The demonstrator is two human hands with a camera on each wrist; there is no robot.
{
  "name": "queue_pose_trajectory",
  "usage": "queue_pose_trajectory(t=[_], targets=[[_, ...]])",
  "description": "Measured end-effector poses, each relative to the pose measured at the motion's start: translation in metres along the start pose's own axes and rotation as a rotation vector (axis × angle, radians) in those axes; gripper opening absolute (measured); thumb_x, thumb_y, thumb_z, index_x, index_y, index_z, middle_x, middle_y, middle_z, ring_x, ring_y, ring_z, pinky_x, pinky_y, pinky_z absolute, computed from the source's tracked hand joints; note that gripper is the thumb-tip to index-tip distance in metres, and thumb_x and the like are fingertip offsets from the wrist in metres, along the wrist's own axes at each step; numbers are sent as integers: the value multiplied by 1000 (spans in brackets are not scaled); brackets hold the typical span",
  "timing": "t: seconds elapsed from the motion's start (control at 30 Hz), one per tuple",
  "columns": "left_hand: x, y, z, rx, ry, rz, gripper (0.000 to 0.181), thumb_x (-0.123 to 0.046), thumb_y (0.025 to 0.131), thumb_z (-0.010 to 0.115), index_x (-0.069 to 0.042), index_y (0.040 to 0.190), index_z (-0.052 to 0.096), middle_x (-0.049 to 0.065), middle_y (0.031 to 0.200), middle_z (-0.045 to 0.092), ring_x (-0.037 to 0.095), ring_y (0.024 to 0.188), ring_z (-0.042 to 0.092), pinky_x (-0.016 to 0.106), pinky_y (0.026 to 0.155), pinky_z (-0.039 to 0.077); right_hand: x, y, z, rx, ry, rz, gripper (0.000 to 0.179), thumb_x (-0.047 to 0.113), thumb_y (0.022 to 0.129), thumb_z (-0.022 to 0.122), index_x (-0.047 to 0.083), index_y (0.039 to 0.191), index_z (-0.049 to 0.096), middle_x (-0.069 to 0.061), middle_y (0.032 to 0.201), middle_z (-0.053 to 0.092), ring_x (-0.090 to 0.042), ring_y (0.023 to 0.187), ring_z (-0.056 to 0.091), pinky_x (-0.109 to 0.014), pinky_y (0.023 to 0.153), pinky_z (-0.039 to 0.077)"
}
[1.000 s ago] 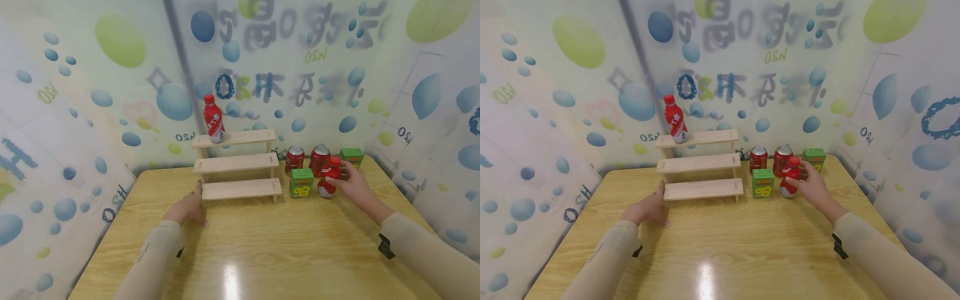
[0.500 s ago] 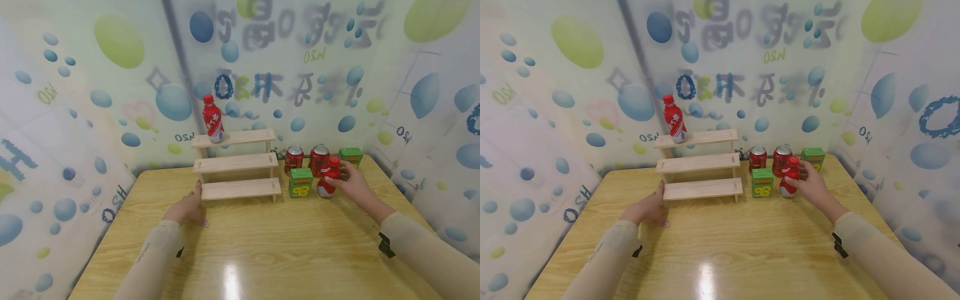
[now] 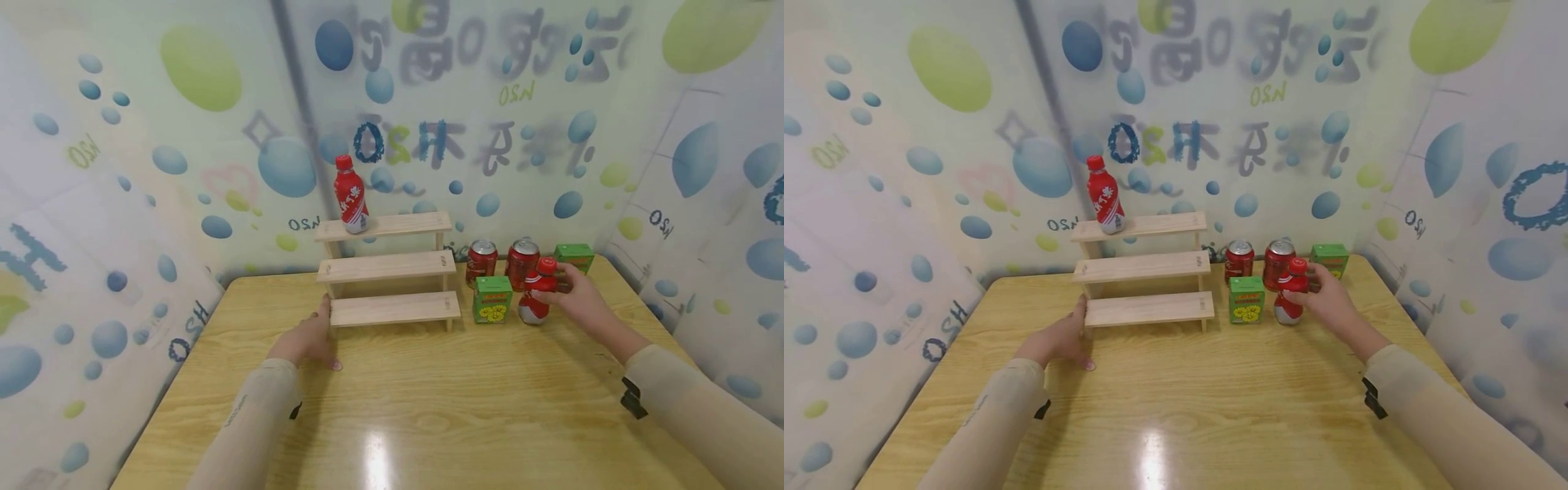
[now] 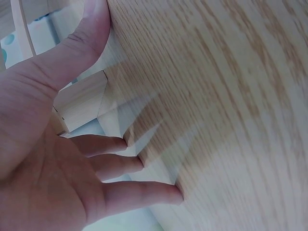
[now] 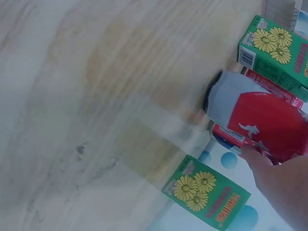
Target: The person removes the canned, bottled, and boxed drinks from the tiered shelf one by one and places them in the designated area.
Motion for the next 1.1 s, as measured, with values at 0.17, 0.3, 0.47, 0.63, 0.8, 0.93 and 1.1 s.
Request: queue_pose_trajectory(t=[0.17,0.3,0.47,0.63,0.8,0.93,1.1], targets=[[1,1,1,-1,4,3,167,-36,61,105,-9,168,-20,42,169,18,60,156,27,71,123,34,8,2,-6,-9,-1,-20,83,29,103,72,-1,165,26,-35,160,41,-57,145,46,-64,113,49],[0,1,0,-1,12,1,167,-36,61,105,-9,168,-20,42,169,19,60,156,27,71,123,33,17,6,-13,-12,0,-34,78,28,105,69,0,165,29,-34,162,42,-55,147,45,-64,114,48],[0,1,0,1,9,-2,165,-35,63,105,-9,168,-20,42,169,18,60,156,28,71,123,33,28,10,-22,-4,-18,-30,79,31,105,69,3,166,27,-29,167,39,-49,150,43,-45,104,56],[-1,-1,0,4,4,-5,164,-34,64,105,-9,168,-19,43,169,17,60,156,28,71,124,33,41,14,-30,13,-24,-32,83,31,105,70,6,168,23,-25,170,37,-47,153,40,-44,106,55],[-1,-1,0,0,1,-4,164,-34,64,104,-9,168,-21,42,169,17,60,156,27,71,124,33,57,18,-35,5,-31,-59,82,31,105,70,6,168,24,-25,169,38,-46,155,39,-63,119,44],[0,-1,1,-1,-9,-3,165,-34,64,105,-10,168,-21,43,169,16,61,156,27,72,124,33,71,21,-35,-9,-48,-87,78,33,104,70,8,166,30,-22,166,43,-43,153,43,-62,118,46],[2,1,2,-3,-11,-2,166,-33,63,105,-12,168,-22,43,170,15,61,156,26,73,122,34,89,23,-31,1,-40,-134,74,33,104,70,10,165,33,-21,164,46,-43,152,45,-64,117,47]])
Point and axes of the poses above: each hand's wrist, its own y-axis towards the middle knuckle, its own z-axis out of the palm, x = y × z, the point moved 3 cm from there along y, towards the middle knuckle
